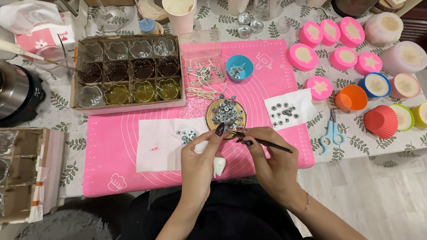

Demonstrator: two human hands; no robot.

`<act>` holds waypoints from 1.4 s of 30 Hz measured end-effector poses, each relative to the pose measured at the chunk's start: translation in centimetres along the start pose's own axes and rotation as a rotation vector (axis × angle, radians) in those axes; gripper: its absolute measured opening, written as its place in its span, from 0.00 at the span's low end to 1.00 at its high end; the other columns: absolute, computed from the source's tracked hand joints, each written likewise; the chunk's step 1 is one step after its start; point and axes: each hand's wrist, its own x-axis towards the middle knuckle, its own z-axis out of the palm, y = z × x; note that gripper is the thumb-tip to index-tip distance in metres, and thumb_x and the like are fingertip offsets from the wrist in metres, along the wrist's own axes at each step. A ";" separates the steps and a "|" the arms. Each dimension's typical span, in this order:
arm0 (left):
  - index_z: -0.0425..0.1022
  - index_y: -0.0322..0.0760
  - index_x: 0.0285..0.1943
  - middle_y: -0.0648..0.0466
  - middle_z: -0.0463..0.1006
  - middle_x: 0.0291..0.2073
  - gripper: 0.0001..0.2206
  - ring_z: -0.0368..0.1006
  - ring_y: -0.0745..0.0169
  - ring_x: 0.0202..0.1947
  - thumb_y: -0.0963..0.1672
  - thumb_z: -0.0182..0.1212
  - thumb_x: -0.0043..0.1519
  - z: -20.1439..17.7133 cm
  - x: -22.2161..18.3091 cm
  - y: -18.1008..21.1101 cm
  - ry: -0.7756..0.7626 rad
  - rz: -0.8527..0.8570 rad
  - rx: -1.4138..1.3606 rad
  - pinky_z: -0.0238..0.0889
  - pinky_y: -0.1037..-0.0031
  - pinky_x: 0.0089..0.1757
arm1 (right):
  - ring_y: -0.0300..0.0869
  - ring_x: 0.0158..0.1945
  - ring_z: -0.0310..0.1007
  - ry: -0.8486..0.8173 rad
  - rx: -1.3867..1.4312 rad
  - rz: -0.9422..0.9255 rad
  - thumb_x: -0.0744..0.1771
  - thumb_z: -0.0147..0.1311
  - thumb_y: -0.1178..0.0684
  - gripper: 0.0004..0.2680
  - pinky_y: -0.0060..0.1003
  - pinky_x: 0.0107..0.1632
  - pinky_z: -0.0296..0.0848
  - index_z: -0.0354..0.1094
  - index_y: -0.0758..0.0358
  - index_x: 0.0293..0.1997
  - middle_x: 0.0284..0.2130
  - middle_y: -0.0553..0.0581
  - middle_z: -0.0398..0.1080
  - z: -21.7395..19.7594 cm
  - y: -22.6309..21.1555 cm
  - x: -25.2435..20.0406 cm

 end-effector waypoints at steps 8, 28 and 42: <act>0.80 0.30 0.50 0.56 0.73 0.29 0.12 0.65 0.73 0.25 0.45 0.57 0.67 -4.4 1.3 2.4 0.250 0.176 0.011 0.59 0.79 0.23 | 0.39 0.40 0.79 -0.099 0.492 0.323 0.71 0.48 0.60 0.06 0.33 0.46 0.81 0.68 0.74 0.48 0.40 0.61 0.77 3.2 2.0 1.1; 0.65 0.42 0.72 0.50 0.83 0.32 0.25 0.79 0.69 0.30 0.40 0.60 0.63 -2.3 -0.2 3.7 0.045 0.140 0.451 0.70 0.76 0.32 | 0.49 0.45 0.83 0.013 0.498 0.494 0.72 0.44 0.59 0.07 0.42 0.50 0.84 0.62 0.73 0.52 0.42 0.66 0.75 -1.8 5.0 0.6; 0.51 0.35 0.78 0.47 0.85 0.47 0.33 0.75 0.69 0.47 0.37 0.60 0.63 -2.2 0.0 1.0 -0.031 0.408 0.516 0.68 0.77 0.50 | 0.36 0.45 0.76 0.001 0.240 0.451 0.70 0.50 0.60 0.06 0.31 0.47 0.75 0.69 0.71 0.50 0.41 0.57 0.76 -0.9 7.7 -3.6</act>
